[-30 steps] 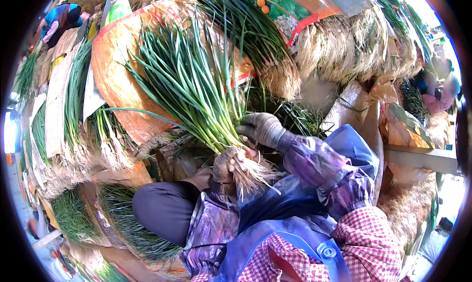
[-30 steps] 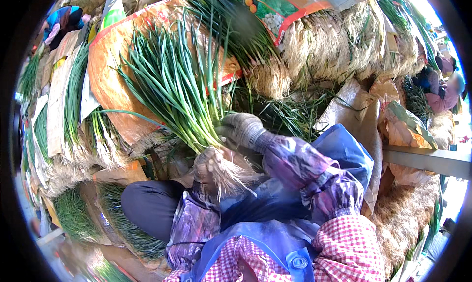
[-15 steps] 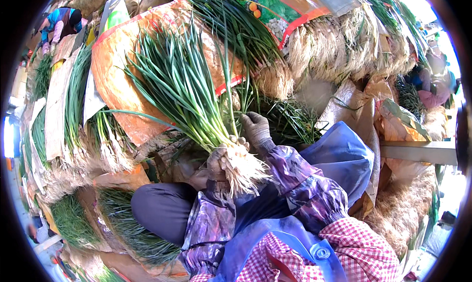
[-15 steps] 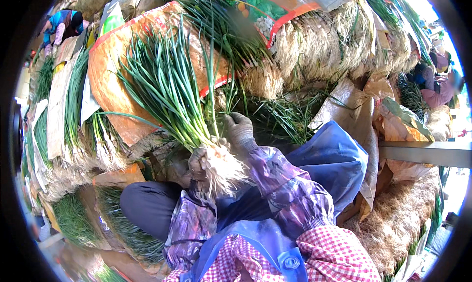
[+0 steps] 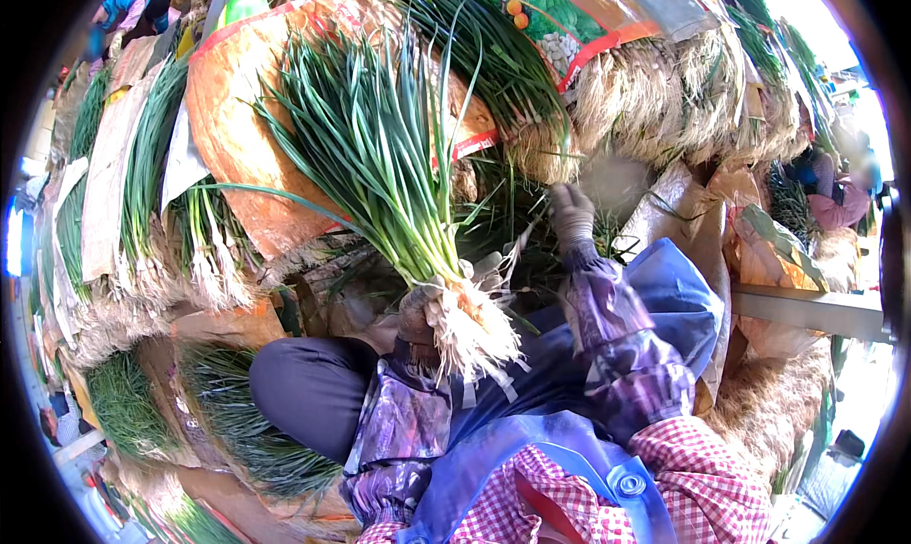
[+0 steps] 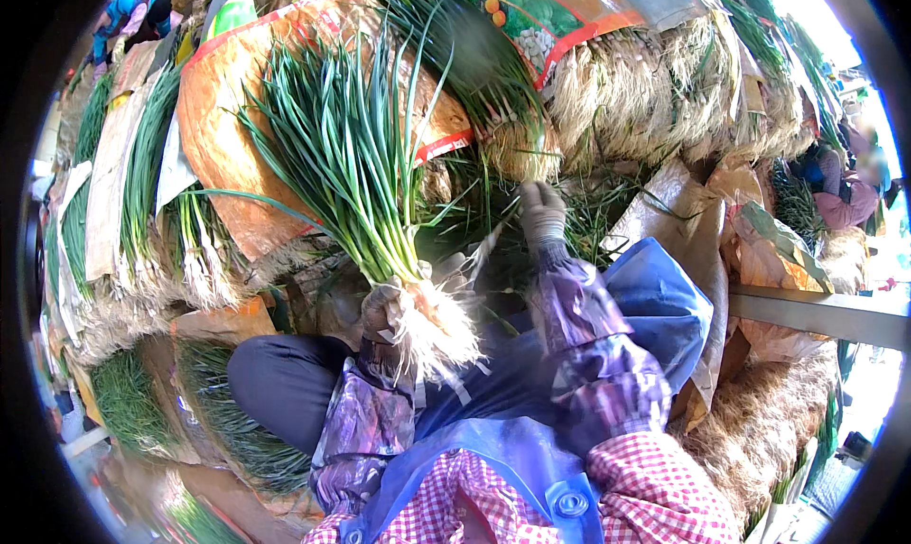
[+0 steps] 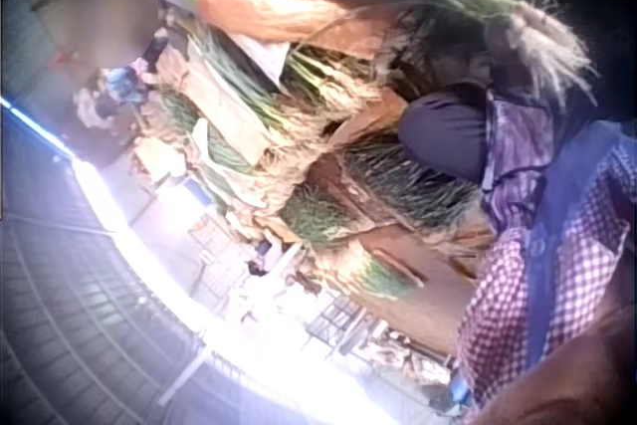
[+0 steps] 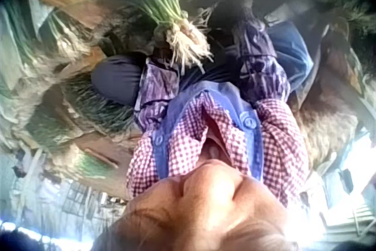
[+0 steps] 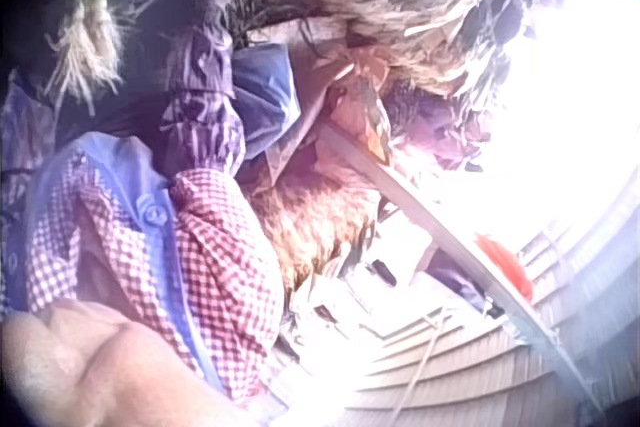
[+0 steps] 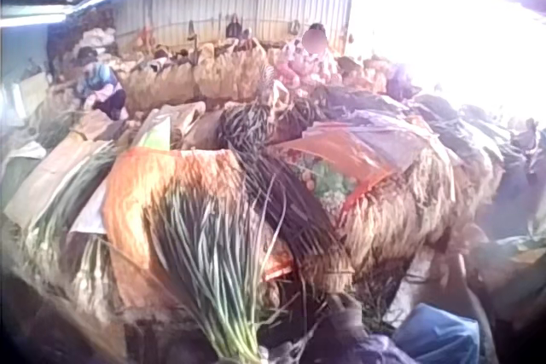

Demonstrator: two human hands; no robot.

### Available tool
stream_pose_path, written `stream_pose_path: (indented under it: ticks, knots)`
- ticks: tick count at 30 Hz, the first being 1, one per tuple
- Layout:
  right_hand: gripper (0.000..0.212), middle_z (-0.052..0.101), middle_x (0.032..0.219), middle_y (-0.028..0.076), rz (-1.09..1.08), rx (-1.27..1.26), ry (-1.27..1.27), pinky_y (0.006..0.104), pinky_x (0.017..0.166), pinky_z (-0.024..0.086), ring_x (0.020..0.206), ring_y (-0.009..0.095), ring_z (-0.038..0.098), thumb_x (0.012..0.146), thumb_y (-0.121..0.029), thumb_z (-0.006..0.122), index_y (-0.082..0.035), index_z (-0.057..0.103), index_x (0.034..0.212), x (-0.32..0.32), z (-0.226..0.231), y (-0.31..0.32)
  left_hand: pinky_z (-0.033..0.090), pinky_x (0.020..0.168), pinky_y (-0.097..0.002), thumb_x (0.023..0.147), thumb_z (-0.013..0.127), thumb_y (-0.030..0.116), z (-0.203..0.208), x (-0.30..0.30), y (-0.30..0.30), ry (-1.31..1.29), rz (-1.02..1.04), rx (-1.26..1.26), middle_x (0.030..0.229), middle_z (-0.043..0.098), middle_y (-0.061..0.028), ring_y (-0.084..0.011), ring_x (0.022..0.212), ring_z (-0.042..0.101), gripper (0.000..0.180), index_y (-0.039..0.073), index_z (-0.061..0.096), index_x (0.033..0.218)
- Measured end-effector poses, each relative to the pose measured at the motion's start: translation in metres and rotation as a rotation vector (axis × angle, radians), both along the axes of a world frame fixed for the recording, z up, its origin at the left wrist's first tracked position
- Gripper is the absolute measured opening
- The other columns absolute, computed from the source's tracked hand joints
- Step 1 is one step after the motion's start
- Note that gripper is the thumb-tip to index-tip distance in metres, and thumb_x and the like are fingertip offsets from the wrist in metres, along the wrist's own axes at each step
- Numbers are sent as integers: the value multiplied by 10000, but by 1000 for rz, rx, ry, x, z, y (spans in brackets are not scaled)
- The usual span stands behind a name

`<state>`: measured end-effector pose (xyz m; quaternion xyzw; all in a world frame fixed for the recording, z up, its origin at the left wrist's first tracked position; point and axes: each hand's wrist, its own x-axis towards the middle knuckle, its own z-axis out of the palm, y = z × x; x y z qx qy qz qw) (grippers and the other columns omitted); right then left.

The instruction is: The person cleans bunches of green produce by hand, pulling off outer layers and dirt from the stalks and roots before placing the cleaned bunch aside.

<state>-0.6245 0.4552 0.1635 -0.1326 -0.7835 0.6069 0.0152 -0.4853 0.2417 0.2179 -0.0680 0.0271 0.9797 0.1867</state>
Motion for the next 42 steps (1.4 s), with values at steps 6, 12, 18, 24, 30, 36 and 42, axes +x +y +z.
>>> stream_pose_path:
  ticks: [6, 12, 18, 24, 30, 36, 42]
  knots:
    - [686, 511, 1268, 147, 985, 535, 42, 347, 948, 423, 1144, 277, 523, 774, -403, 675, -77, 415, 1318, 12, 48, -35, 506, 793, -475, 732, 639, 189, -9, 2, 3, 4, 18, 58, 944, 575, -165, -318, 912, 575, 449, -1, 486, 1110]
    - [208, 618, 788, 132, 1158, 688, 345, 380, 620, 487, 715, 298, 617, 845, -278, 603, -70, 600, 846, 16, 64, -76, 483, 759, -456, 739, 603, 164, -43, 11, -22, 23, -70, -15, 947, 573, -144, -310, 828, 561, 361, -18, 517, 1040]
    - [133, 645, 818, 103, 835, 933, -18, 377, 640, 508, 746, 280, 637, 801, -202, 589, -116, 629, 895, -27, 33, -15, 461, 766, -451, 679, 650, 111, -16, 3, -11, 272, 242, 18, 862, 528, -95, -262, 771, 544, 717, 23, 319, 1309]
    - [164, 658, 815, 90, 577, 1076, 170, 392, 679, 505, 755, 287, 637, 809, -267, 574, -136, 646, 877, -114, 28, -50, 428, 885, -482, 732, 653, 136, -16, -1, -15, 135, 249, -161, 998, 533, -87, -265, 954, 540, 686, 73, 319, 1328]
    - [228, 659, 787, 111, 529, 1196, -238, 424, 593, 501, 763, 226, 643, 690, -277, 703, -82, 679, 806, -184, -9, -56, 475, 712, -373, 770, 615, 166, -15, -21, 4, -37, 191, -176, 799, 557, -101, -223, 744, 548, 396, -9, 488, 1103]
    - [299, 595, 727, 48, 580, -180, -11, 312, 570, 471, 620, 158, 562, 800, -332, 689, -49, 628, 877, -111, 47, -12, 462, 572, -285, 793, 590, 194, -23, -26, 19, -85, 130, -282, 664, 550, -80, -171, 551, 509, 286, -38, 543, 954]
    - [201, 617, 856, 57, 991, 698, -4, 398, 760, 509, 884, 239, 607, 861, -356, 567, -194, 642, 954, 20, 79, -56, 424, 463, -227, 818, 579, 219, -10, -13, 12, -278, 125, -416, 560, 522, -44, -125, 422, 459, 267, -48, 571, 821]
